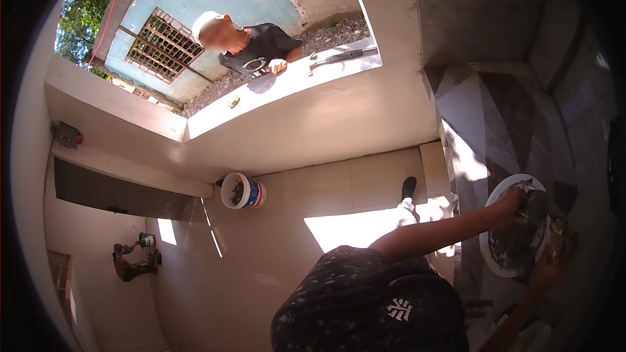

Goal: The person grouts tile seams along the wall and counter edges, collecting compound from a plate using a trowel and smoothing it into the joints with a sponge and by hand.

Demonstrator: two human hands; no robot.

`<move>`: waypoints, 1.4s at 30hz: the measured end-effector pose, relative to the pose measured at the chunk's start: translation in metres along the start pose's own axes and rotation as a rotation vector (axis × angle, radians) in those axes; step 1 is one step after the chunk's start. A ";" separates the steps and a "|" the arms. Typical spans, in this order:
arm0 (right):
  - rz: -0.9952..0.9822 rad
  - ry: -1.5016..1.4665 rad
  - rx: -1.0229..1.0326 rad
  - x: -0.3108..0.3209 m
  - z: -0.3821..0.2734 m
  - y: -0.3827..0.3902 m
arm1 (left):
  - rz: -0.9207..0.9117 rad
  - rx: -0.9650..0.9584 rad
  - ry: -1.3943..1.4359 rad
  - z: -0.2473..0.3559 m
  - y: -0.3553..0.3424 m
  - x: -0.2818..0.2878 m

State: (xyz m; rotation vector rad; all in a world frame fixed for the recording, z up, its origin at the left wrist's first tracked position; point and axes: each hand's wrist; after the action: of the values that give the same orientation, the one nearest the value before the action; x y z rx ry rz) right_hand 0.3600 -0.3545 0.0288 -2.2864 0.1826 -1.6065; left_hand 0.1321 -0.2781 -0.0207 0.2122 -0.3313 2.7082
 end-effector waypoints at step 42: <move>-0.044 0.037 0.335 0.090 -0.043 -0.055 | -0.292 0.302 0.696 0.074 -0.072 0.006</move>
State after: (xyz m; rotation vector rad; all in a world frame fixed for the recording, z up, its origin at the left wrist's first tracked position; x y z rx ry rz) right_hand 0.3469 -0.3380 0.1404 -2.0185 -0.1213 -1.5670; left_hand 0.1638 -0.2308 0.0663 -0.5492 0.2906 2.3421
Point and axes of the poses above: each hand's wrist, its own y-axis away from the middle knuckle, its own x-axis out of the back of the hand, z = x × y, and after that the axes turned 12 degrees about -z, right-handed
